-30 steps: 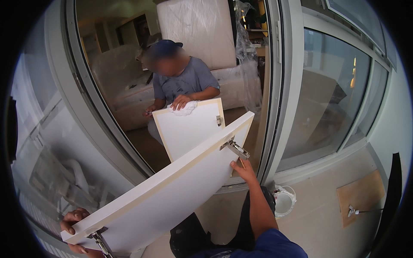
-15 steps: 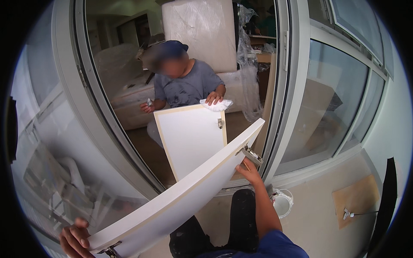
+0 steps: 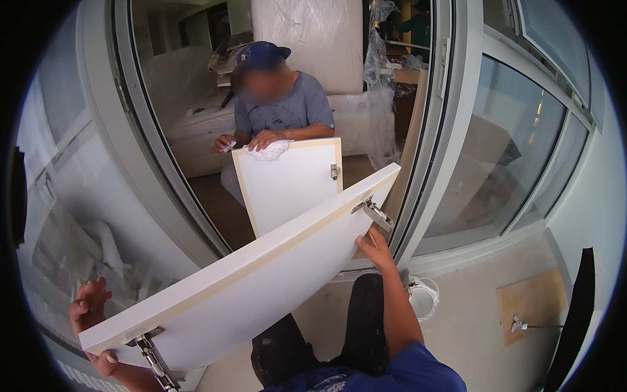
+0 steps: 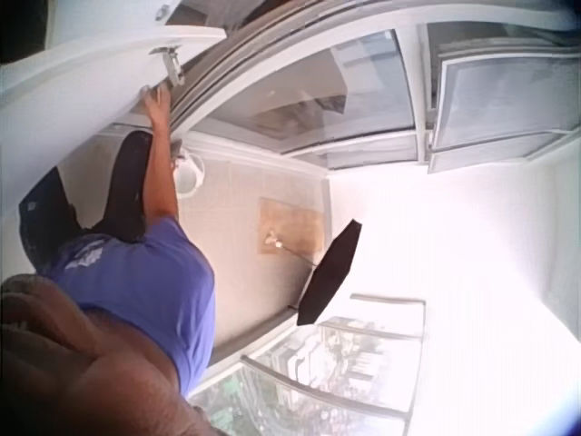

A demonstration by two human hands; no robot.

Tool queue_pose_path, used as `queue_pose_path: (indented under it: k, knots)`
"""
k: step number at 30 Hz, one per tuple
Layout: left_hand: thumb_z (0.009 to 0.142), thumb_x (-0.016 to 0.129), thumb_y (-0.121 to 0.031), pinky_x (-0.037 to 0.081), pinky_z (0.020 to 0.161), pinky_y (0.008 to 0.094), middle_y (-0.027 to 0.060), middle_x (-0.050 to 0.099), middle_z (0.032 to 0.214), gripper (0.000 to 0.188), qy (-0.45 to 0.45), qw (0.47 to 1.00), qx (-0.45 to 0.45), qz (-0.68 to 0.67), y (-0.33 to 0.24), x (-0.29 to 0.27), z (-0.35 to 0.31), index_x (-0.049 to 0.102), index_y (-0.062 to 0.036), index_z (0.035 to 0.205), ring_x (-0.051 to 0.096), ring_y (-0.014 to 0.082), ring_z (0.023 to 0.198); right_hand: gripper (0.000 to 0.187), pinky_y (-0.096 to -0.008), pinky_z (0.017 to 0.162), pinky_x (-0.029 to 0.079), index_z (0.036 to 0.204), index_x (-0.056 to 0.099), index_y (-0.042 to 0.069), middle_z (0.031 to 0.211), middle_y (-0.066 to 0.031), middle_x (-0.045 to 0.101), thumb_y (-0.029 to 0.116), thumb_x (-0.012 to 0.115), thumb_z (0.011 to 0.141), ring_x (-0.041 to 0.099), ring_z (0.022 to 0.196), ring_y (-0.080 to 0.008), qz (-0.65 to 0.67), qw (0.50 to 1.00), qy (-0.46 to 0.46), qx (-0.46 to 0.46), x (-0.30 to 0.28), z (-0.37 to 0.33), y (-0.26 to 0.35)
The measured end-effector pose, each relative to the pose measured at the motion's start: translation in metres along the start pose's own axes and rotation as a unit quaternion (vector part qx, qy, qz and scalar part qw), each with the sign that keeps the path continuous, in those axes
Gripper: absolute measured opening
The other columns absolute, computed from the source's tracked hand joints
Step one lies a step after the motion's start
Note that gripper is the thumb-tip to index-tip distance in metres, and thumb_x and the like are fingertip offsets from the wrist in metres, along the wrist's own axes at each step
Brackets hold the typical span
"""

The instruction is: The person applies white paint to the edges of a cabinet door using a small brush, occasionally dipping the brush into a paint bucket on the floor.

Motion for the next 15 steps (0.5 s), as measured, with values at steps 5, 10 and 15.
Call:
queue_pose_path:
  k: [5, 10, 15]
  knots:
    - [0.072, 0.082, -0.048, 0.042, 0.094, 0.0408, 0.0194, 0.058, 0.116, 0.076, -0.113, 0.977, -0.151, 0.097, 0.021, -0.008, -0.023, 0.054, 0.0066, 0.117, 0.056, 0.0288, 0.108, 0.058, -0.036, 0.106, 0.038, 0.136, 0.053, 0.002, 0.13, -0.0112, 0.06, 0.035, 0.071, 0.092, 0.051, 0.123, -0.0213, -0.02, 0.999, -0.024, -0.01, -0.003, -0.005, 0.01]
    - [0.075, 0.085, -0.035, 0.041, 0.099, 0.0337, 0.0124, 0.058, 0.117, 0.08, -0.203, 0.968, -0.139, 0.052, 0.019, -0.038, -0.056, 0.047, 0.0051, 0.133, 0.055, 0.0223, 0.112, 0.067, -0.039, 0.108, 0.037, 0.137, 0.053, 0.002, 0.133, -0.0146, 0.059, 0.041, 0.075, 0.088, 0.051, 0.127, -0.0255, -0.066, 0.997, -0.025, -0.044, 0.012, 0.0, 0.021]
    - [0.072, 0.084, -0.039, 0.042, 0.089, 0.0316, 0.0103, 0.054, 0.107, 0.078, -0.246, 0.961, -0.118, 0.056, 0.011, -0.014, -0.061, 0.046, 0.0057, 0.123, 0.054, 0.0187, 0.099, 0.063, -0.0397, 0.105, 0.041, 0.131, 0.056, 0.001, 0.127, -0.0155, 0.062, 0.04, 0.075, 0.086, 0.055, 0.124, -0.0268, -0.072, 0.997, -0.016, -0.032, 0.009, -0.005, 0.039]
Point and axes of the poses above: each hand's wrist, its own z-axis towards the middle knuckle, its own x-axis out of the palm, y = z × x, the point moved 2 cm from there along z, towards the middle knuckle
